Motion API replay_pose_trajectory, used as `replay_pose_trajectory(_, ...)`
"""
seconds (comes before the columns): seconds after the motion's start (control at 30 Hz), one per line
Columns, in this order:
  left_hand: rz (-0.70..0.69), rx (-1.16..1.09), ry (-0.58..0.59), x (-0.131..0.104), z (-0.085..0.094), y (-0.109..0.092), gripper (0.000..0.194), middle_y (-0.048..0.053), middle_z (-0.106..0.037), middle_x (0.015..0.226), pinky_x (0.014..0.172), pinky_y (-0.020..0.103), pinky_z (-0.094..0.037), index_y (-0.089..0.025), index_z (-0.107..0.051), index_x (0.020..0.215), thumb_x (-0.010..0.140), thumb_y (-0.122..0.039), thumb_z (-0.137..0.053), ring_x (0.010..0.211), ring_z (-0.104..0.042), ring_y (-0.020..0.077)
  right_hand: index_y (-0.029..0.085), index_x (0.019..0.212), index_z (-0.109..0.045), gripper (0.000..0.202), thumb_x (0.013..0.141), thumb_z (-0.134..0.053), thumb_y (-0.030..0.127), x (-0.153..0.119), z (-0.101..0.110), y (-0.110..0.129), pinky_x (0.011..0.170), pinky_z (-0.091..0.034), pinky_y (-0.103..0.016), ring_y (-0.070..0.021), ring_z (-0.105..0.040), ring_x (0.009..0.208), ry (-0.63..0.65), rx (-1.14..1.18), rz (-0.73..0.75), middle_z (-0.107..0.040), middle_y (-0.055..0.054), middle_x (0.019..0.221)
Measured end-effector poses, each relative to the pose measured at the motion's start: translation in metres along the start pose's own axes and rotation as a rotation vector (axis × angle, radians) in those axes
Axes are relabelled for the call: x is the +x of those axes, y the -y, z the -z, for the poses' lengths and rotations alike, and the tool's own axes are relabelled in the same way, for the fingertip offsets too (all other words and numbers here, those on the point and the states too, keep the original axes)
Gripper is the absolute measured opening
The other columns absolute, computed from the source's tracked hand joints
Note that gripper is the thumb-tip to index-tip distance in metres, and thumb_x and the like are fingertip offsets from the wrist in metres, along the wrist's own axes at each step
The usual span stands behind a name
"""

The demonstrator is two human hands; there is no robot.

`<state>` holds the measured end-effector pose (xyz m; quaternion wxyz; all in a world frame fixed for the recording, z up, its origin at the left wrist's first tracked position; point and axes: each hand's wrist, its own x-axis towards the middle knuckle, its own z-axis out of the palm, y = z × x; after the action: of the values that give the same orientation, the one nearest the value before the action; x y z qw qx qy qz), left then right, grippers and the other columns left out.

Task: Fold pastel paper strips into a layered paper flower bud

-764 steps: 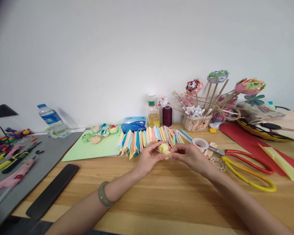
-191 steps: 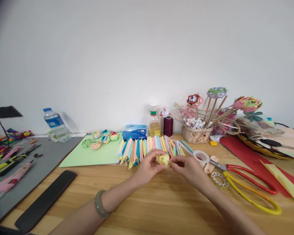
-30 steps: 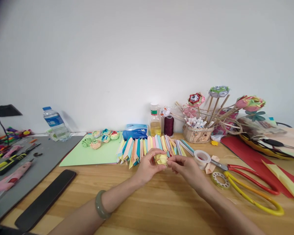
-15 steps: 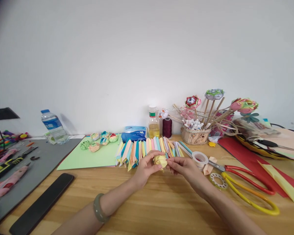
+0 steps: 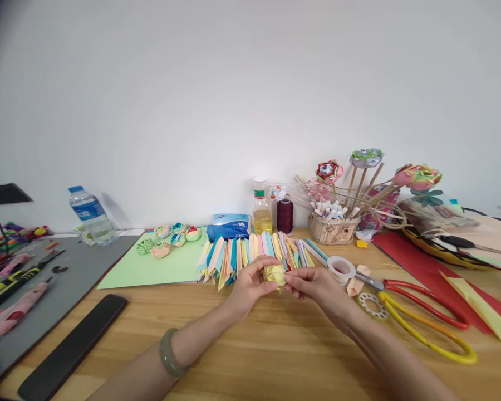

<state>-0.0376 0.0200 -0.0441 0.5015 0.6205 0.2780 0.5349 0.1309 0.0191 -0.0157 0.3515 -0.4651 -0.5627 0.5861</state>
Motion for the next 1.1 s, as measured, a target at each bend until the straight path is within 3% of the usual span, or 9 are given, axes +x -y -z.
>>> replay_pose_trajectory(0.3, -0.021, 0.075, 0.015, 0.0006, -0.0005, -0.0034, 0.03, 0.006, -0.055, 0.099, 0.089, 0.033, -0.037, -0.02, -0.062, 0.094, 0.065, -0.02, -0.066, 0.098, -0.05, 0.0199, 0.016, 0.06, -0.065, 0.026, 0.049, -0.076, 0.037, -0.0004, -0.0002, 0.0006, 0.049, -0.034, -0.022, -0.0072, -0.042, 0.048, -0.048, -0.008, -0.025, -0.053, 0.004, 0.052)
replay_pose_trajectory(0.47, -0.044, 0.086, 0.011, 0.0012, -0.0004, -0.0042, 0.029, 0.006, -0.055, 0.099, 0.089, 0.034, -0.037, -0.02, -0.062, 0.093, 0.065, -0.019, -0.066, 0.097, -0.05, 0.0194, 0.015, 0.065, -0.067, 0.03, 0.054, -0.072, 0.043, -0.0019, 0.0016, 0.0023, 0.051, -0.036, -0.023, -0.0081, -0.044, 0.05, -0.004, -0.022, -0.027, -0.055, 0.002, 0.057)
replay_pose_trajectory(0.73, -0.066, 0.103, 0.025, 0.0007, -0.0019, -0.0033, 0.028, 0.006, -0.056, 0.097, 0.091, 0.035, -0.036, -0.021, -0.062, 0.092, 0.065, -0.016, -0.066, 0.099, -0.05, 0.0194, 0.016, 0.057, -0.062, 0.033, 0.047, -0.074, 0.045, 0.0013, -0.0016, 0.0014, 0.047, -0.034, -0.022, -0.0084, -0.042, 0.047, -0.041, -0.104, -0.029, -0.05, 0.004, 0.051)
replay_pose_trajectory(0.93, -0.066, 0.131, 0.0, 0.0009, -0.0017, -0.0026, 0.028, 0.005, -0.057, 0.097, 0.09, 0.035, -0.037, -0.021, -0.062, 0.091, 0.064, -0.014, -0.066, 0.098, -0.05, 0.0188, 0.016, 0.062, -0.063, 0.038, 0.053, -0.068, 0.053, -0.0019, -0.0026, 0.0032, 0.053, -0.037, -0.024, -0.0102, -0.045, 0.052, -0.002, -0.141, 0.007, -0.052, 0.002, 0.056)
replay_pose_trajectory(1.1, -0.049, 0.126, -0.023, 0.0014, -0.0012, -0.0024, 0.029, 0.005, -0.056, 0.096, 0.089, 0.033, -0.037, -0.02, -0.063, 0.089, 0.063, -0.01, -0.066, 0.096, -0.051, 0.018, 0.015, 0.066, -0.066, 0.036, 0.056, -0.067, 0.05, -0.0027, -0.0018, 0.005, 0.056, -0.038, -0.025, -0.0106, -0.047, 0.054, -0.009, -0.133, -0.002, -0.054, 0.002, 0.057)
